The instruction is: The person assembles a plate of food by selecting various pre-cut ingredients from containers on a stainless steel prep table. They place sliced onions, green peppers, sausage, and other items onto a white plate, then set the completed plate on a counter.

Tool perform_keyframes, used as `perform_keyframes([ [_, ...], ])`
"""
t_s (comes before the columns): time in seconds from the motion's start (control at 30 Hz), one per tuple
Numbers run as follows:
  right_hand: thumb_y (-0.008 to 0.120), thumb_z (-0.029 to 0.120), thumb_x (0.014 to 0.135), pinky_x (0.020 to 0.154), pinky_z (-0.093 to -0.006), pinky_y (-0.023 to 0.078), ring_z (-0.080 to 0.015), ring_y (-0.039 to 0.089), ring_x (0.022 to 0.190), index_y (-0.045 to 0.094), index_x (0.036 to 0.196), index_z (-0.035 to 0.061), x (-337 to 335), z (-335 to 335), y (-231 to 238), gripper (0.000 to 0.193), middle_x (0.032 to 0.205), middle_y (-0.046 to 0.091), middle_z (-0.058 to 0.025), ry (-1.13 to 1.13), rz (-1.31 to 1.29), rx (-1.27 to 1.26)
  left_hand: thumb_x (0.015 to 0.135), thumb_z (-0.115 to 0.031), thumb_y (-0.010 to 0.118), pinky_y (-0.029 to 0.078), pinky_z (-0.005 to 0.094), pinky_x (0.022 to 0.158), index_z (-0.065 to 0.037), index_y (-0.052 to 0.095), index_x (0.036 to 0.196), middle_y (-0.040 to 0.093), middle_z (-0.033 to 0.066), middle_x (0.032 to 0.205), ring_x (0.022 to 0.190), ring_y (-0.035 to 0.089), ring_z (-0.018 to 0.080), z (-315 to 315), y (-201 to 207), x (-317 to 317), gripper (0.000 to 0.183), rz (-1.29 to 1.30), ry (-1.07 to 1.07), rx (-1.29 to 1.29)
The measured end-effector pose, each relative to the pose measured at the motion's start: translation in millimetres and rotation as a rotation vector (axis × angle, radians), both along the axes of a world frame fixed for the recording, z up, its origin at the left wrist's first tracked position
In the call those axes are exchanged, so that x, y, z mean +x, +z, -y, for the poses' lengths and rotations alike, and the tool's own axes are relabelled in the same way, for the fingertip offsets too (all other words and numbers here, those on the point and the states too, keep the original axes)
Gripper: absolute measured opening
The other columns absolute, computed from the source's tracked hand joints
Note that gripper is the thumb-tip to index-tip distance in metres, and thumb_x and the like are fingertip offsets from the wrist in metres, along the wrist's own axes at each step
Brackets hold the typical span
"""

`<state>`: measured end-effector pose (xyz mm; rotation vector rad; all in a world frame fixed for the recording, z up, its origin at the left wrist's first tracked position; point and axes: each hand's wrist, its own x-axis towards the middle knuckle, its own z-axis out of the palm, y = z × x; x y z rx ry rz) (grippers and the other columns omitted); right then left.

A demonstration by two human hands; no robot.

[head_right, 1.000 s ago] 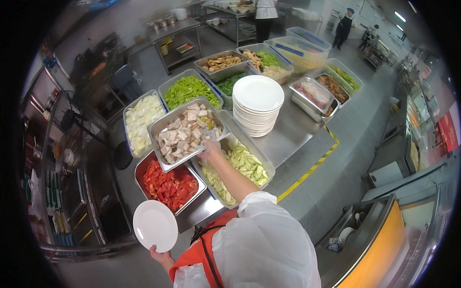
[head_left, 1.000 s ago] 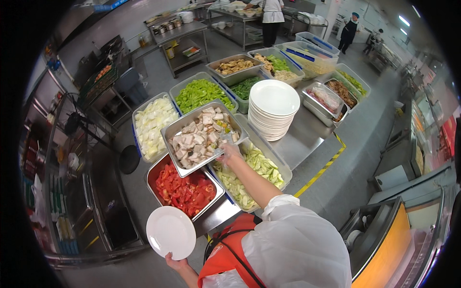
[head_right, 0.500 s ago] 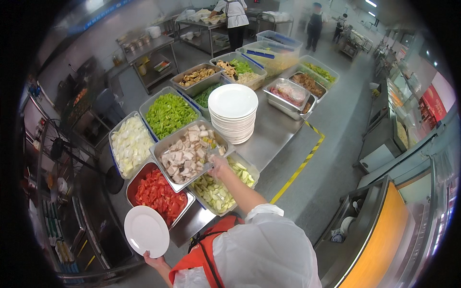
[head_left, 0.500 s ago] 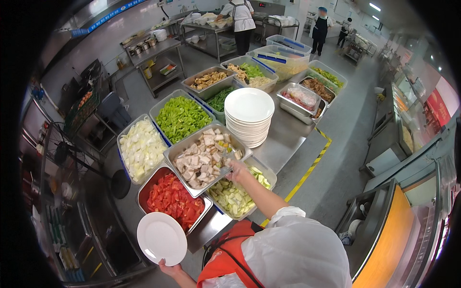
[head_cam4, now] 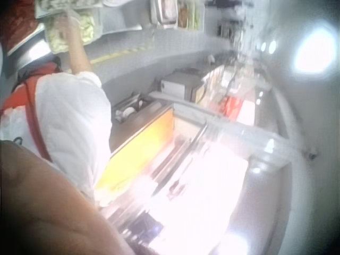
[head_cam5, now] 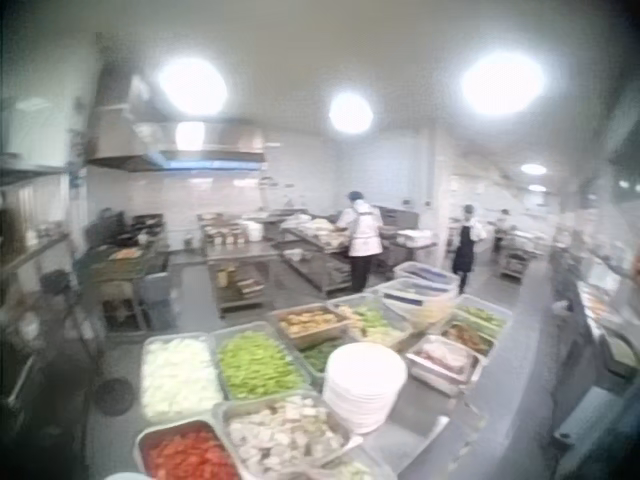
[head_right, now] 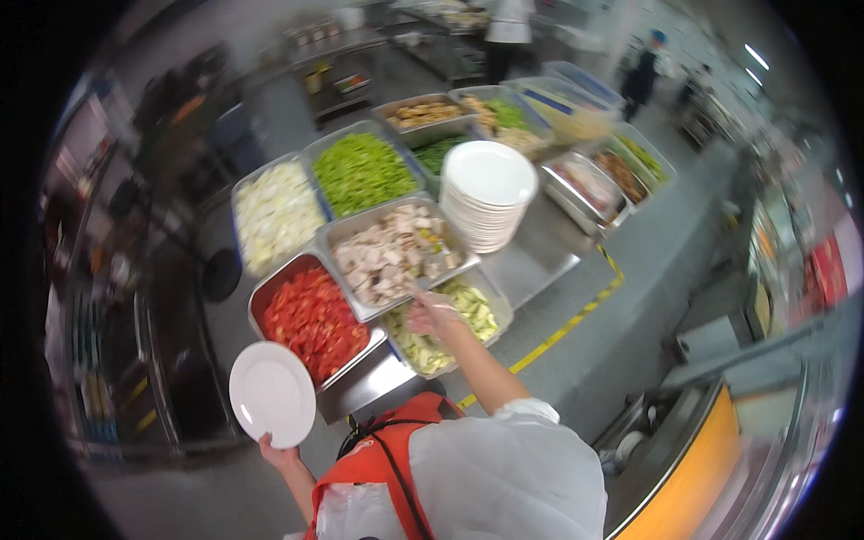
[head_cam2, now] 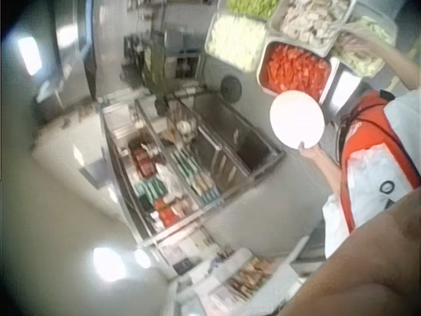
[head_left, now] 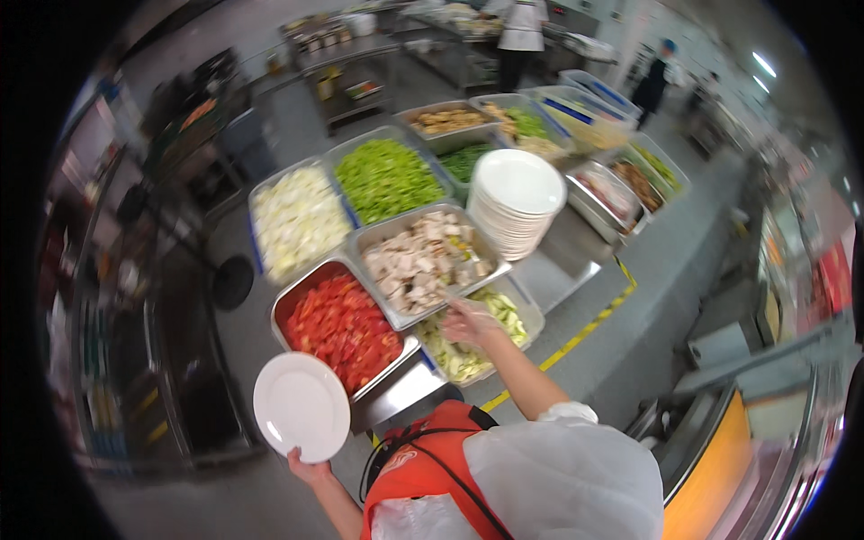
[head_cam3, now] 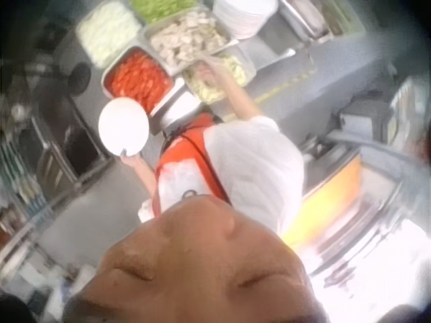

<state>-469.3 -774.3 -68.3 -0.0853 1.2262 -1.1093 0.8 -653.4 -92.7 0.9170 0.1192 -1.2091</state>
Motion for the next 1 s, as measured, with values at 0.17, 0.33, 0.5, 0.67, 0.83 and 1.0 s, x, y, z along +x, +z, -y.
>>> perform_keyframes([
  [0.17,0.064,0.022,0.085,0.047,-0.0271,0.052,-0.0165,0.061,0.056,0.054,0.094,0.0075,28,-33,31,0.02,0.074,0.062,-0.0081,0.036,-0.141,-0.152,0.071,-0.014,0.05,0.039,0.0507,0.104,0.002,0.042,0.132,0.052,0.0184,0.127,0.119,0.049,0.0368,-22,-6,32,0.063,-0.071,0.064,-0.042],
  [0.33,0.063,0.017,0.084,0.049,-0.0267,0.052,-0.0159,0.06,0.057,0.052,0.093,0.006,109,-33,55,0.018,0.074,0.061,-0.0077,0.029,-0.245,-0.237,0.069,-0.009,0.051,0.039,0.054,0.103,0.0,0.043,0.131,0.052,0.0175,0.129,0.119,0.049,0.0376,-45,-2,86,0.063,-0.168,0.088,-0.042],
  [0.5,0.065,0.012,0.083,0.053,-0.0247,0.051,-0.0128,0.059,0.063,0.057,0.1,-0.0001,201,-19,63,0.023,0.08,0.062,-0.0074,0.139,-0.398,-0.381,0.067,-0.006,0.052,0.042,0.0549,0.1,-0.004,0.045,0.131,0.053,0.0155,0.128,0.118,0.051,0.0366,-53,1,124,0.065,-0.161,0.08,0.055],
  [0.67,0.069,0.017,0.079,0.06,-0.0291,0.05,-0.0198,0.064,0.069,0.058,0.115,0.0013,244,13,52,0.041,0.084,0.066,-0.0087,0.295,-0.91,-0.56,0.064,-0.002,0.054,0.045,0.0525,0.097,-0.005,0.047,0.128,0.056,0.0124,0.124,0.115,0.054,0.034,-29,-2,144,0.064,-0.195,0.04,0.081],
  [0.83,0.067,0.034,0.078,0.077,-0.0403,0.05,-0.0315,0.063,0.091,0.054,0.12,0.0046,241,100,58,0.053,0.1,0.065,-0.0159,0.309,-1.505,-0.676,0.063,0.0,0.053,0.047,0.05,0.097,-0.005,0.048,0.126,0.057,0.0115,0.123,0.114,0.055,0.0323,32,19,151,0.063,-0.213,-0.084,0.092],
  [1.0,0.066,0.031,0.076,0.092,-0.0431,0.045,-0.0348,0.054,0.11,0.044,0.133,0.009,248,236,37,0.065,0.121,0.055,-0.0183,0.409,-1.837,-0.535,0.063,-0.001,0.052,0.046,0.0507,0.097,-0.005,0.049,0.126,0.057,0.0113,0.122,0.114,0.055,0.0327,105,29,182,0.063,-0.151,-0.228,0.134],
])
